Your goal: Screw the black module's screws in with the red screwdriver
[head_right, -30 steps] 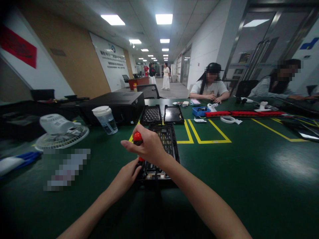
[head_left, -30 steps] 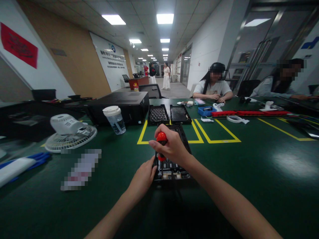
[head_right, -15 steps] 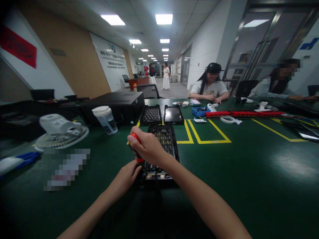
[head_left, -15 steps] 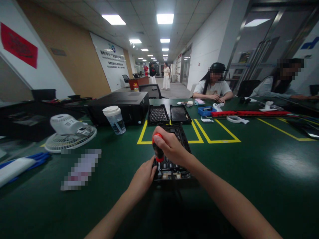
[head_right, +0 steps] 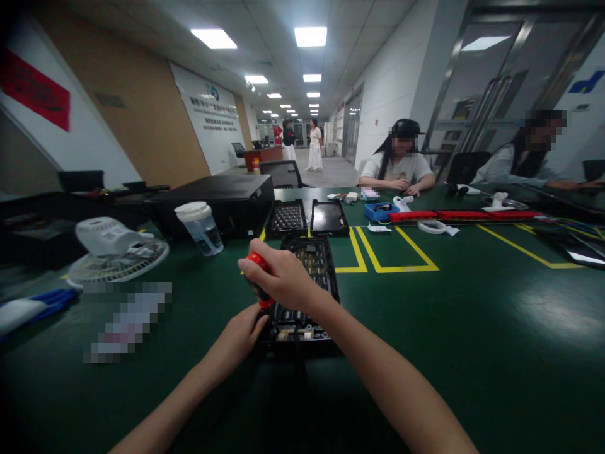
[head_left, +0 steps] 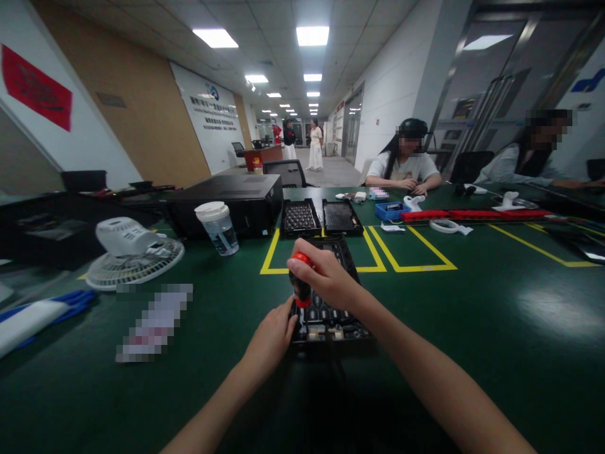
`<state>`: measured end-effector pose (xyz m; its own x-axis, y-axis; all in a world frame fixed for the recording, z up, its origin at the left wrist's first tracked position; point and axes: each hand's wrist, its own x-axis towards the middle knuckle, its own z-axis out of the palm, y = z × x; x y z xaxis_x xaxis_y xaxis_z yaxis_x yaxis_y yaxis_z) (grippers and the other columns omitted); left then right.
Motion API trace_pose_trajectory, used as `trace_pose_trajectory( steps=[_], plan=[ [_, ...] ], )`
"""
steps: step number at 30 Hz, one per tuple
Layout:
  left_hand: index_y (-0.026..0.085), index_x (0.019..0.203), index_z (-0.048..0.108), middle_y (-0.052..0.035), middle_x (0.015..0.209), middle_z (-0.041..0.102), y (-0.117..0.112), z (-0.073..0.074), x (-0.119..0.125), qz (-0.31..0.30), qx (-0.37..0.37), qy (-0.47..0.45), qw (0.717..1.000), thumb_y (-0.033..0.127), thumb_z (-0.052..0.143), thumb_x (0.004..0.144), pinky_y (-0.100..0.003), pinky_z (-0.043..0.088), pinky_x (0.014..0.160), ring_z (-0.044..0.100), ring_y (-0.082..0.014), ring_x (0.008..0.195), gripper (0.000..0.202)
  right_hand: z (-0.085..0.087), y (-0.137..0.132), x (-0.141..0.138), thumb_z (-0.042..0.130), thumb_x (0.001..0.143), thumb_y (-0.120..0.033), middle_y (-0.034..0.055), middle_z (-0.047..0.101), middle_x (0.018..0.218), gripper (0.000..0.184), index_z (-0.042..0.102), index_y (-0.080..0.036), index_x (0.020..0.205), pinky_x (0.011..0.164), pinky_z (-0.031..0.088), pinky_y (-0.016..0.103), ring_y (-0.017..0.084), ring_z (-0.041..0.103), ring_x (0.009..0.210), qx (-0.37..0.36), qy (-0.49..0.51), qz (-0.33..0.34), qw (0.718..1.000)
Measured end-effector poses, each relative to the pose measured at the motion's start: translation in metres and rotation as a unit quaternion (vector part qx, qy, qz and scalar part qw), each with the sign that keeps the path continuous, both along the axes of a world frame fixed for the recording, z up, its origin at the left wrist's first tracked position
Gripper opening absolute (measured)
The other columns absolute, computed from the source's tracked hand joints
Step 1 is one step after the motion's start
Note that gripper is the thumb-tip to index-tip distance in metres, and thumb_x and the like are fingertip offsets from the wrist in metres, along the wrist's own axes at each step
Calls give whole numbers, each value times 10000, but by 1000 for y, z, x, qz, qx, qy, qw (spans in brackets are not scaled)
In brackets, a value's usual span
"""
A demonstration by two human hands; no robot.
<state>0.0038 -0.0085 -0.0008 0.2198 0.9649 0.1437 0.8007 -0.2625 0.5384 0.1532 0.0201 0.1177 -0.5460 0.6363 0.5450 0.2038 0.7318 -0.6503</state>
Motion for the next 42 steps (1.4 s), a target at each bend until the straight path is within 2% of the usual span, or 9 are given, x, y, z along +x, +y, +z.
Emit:
trace_pose_trajectory(
  steps=[11,22,42],
  plan=[
    [157,1147,460,-105,1157,541,0,0,1,6,-8,7,1000,242,316,842,-370,366,927,507,-200,1050,348,-1,1,1,416,815,-269,-53,317,592,163,335,-189,698,510,232,205,73,319,522,2,7,-18,1000],
    [177,1151,456,-90,1161,538,-1,-1,1,10,-7,5,1000,258,318,842,-362,366,925,506,-199,1052,348,-4,3,0,452,807,-330,-53,312,597,228,311,-193,692,492,233,198,64,319,514,-8,13,-23,1000],
    [155,1191,423,-99,1155,541,2,-3,1,7,-15,6,1000,255,324,843,-358,373,918,506,-205,1045,376,-3,3,2,496,781,-350,-60,317,580,264,308,-190,686,468,207,187,50,319,487,-12,11,-33,999]
  ],
)
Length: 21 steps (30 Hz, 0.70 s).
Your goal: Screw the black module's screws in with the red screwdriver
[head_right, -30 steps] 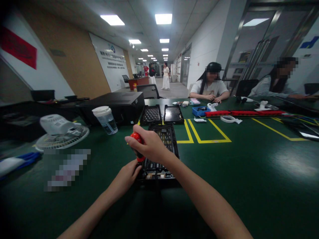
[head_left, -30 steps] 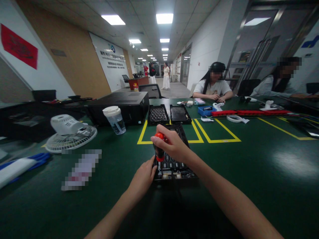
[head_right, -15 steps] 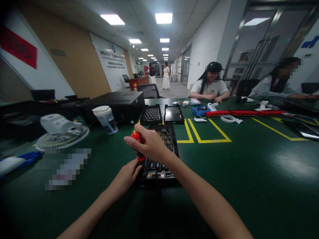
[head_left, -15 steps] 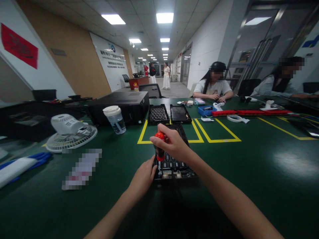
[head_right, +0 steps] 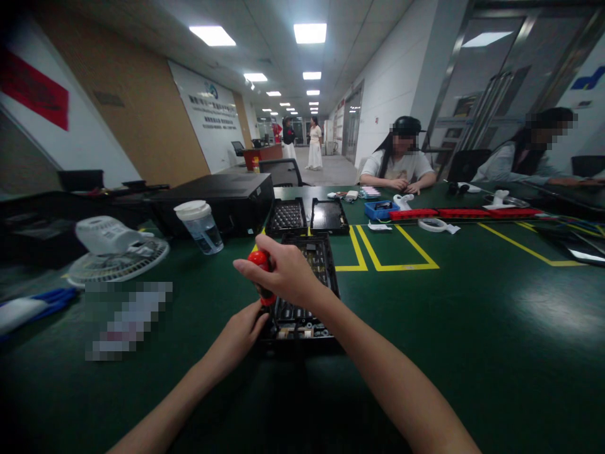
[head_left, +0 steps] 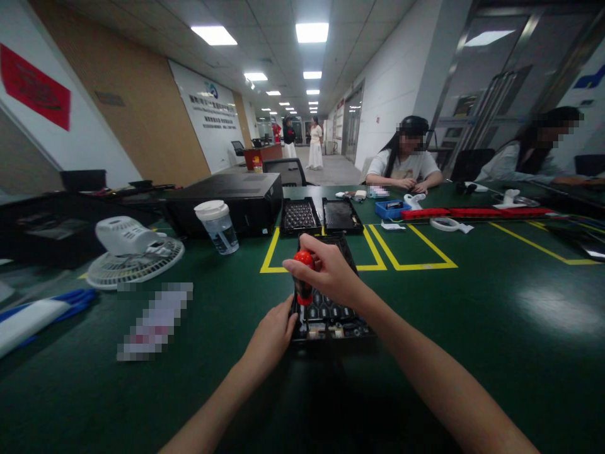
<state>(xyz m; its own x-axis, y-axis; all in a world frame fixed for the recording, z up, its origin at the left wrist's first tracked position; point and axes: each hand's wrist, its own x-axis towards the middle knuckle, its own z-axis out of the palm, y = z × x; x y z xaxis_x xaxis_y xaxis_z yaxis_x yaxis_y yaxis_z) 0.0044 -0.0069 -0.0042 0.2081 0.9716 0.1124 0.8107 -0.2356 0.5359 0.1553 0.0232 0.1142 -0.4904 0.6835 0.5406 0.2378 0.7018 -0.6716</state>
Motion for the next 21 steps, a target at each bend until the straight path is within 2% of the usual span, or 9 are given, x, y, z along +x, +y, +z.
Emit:
trace_pose_trajectory(
  steps=[8,21],
  plan=[
    [157,1202,414,-99,1188,523,0,0,-1,3,-2,4,1000,269,319,845,-358,362,933,491,-202,1075,386,-2,1,-1,509,770,-381,-62,298,581,295,307,-187,676,466,197,187,42,290,482,8,14,-7,1000],
    [156,1211,406,-97,1201,515,1,-2,-1,0,1,2,1000,268,322,841,-361,356,940,482,-202,1089,396,0,0,0,490,765,-480,-61,300,558,370,317,-178,640,472,197,197,45,285,482,57,1,-59,997]
  ],
)
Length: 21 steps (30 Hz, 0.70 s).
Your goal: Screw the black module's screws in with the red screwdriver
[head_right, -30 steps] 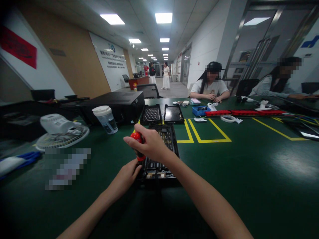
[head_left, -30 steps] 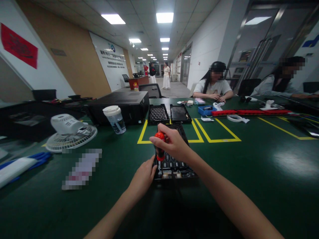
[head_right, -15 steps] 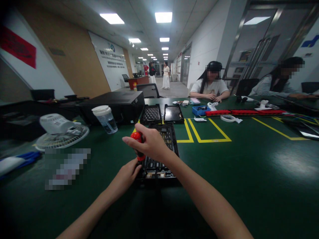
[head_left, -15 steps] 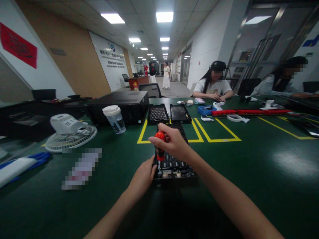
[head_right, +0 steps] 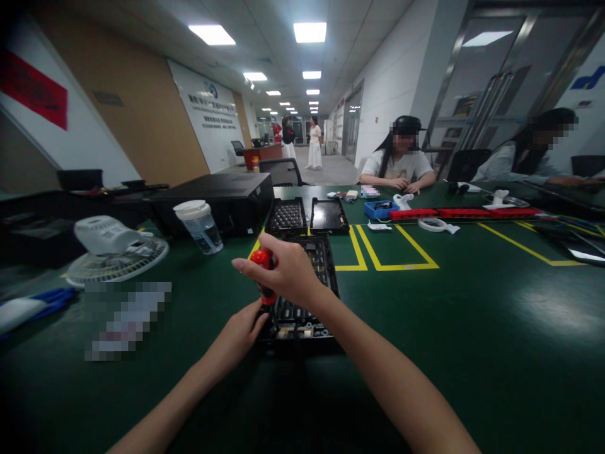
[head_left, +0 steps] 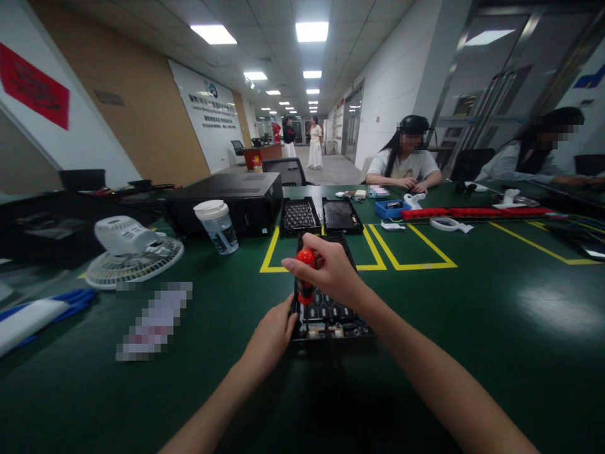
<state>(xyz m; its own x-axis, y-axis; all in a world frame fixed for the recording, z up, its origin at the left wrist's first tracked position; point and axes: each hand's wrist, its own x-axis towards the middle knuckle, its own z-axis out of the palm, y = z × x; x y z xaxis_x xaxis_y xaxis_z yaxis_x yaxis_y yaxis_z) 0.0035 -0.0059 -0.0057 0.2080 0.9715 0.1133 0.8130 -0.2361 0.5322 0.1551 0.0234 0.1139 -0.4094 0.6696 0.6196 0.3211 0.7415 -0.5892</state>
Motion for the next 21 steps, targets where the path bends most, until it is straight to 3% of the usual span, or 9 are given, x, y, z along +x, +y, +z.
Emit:
trace_pose_trajectory(
  steps=[10,17,21],
  plan=[
    [164,1223,390,-93,1173,531,0,2,0,-4,3,-2,1000,254,317,842,-352,367,921,498,-197,1060,398,0,1,-2,504,746,-490,-64,305,530,392,317,-175,606,474,209,200,51,283,484,33,-3,-33,999],
    [173,1203,411,-88,1163,537,0,1,-1,-5,2,-4,1000,250,323,839,-348,367,918,499,-198,1058,383,-2,-3,-5,554,726,-334,-67,313,530,305,316,-179,616,480,231,199,54,289,477,42,-1,-58,997],
    [167,1199,411,-91,1147,545,0,0,-1,1,-2,1,1000,251,330,835,-351,379,904,509,-200,1039,383,-5,-3,-9,547,722,-286,-63,350,548,242,349,-176,639,495,270,197,61,331,488,13,23,-35,999]
  ],
)
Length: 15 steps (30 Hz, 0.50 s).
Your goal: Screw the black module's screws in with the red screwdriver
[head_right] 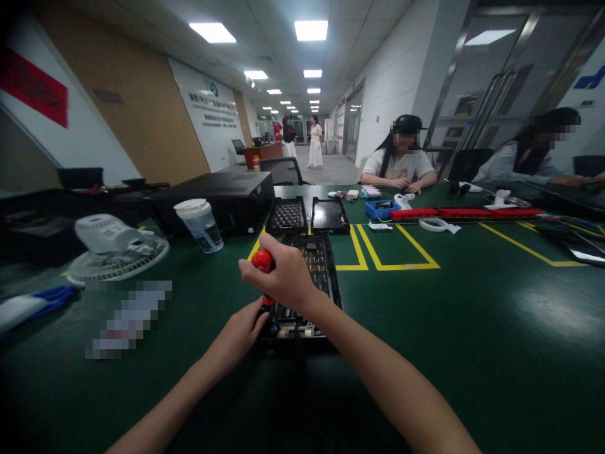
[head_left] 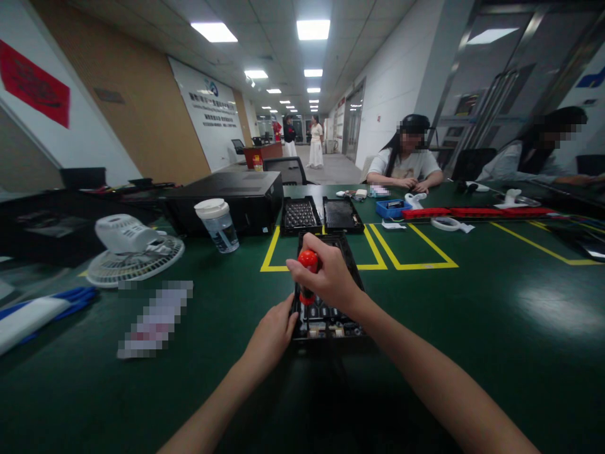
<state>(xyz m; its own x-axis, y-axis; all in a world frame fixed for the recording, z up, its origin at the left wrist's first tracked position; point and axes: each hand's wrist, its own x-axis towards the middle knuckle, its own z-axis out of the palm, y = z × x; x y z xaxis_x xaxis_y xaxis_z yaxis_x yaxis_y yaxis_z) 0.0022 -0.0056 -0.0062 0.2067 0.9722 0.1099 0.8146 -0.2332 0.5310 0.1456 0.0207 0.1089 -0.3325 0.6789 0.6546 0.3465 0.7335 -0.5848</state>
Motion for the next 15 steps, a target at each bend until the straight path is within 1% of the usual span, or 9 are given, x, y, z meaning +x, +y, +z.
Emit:
trace_pose_trajectory(
  steps=[4,7,9,10,12,15],
  plan=[
    [165,1181,426,-100,1156,536,0,1,0,2,0,3,1000,256,323,838,-361,374,910,506,-202,1049,369,-3,1,-2,488,775,-262,-42,436,598,116,477,-156,728,531,332,199,74,408,527,-42,27,72,996],
    [162,1168,436,-108,1141,544,0,1,-1,-1,3,2,1000,249,322,837,-371,378,902,515,-205,1034,361,-3,3,-2,490,783,-260,-6,519,690,145,566,-139,809,598,387,218,92,477,612,-62,59,127,988],
    [162,1168,436,-110,1139,545,0,0,-2,-3,7,1,1000,240,327,833,-372,381,897,518,-205,1029,361,-2,4,-2,502,782,-258,19,563,755,167,594,-133,845,657,418,240,109,521,683,-91,88,178,976],
    [165,1171,433,-107,1138,546,0,-1,-2,-3,9,1,1000,237,331,832,-371,384,893,520,-205,1027,361,-3,5,-3,509,781,-257,32,580,792,178,598,-130,868,690,431,255,119,543,723,-114,104,212,965],
    [164,1171,432,-104,1141,544,0,-1,-2,-3,14,1,1000,232,336,830,-367,385,893,520,-206,1029,361,-3,6,-4,520,779,-257,56,597,868,204,589,-125,918,747,450,290,138,579,788,-172,134,285,933],
    [155,1150,450,-104,1146,541,-2,0,-1,-2,25,4,1000,234,338,831,-359,378,904,508,-209,1051,347,-4,5,-5,531,776,-253,80,594,961,212,560,-123,940,743,480,327,139,614,761,-249,164,372,879]
  ],
)
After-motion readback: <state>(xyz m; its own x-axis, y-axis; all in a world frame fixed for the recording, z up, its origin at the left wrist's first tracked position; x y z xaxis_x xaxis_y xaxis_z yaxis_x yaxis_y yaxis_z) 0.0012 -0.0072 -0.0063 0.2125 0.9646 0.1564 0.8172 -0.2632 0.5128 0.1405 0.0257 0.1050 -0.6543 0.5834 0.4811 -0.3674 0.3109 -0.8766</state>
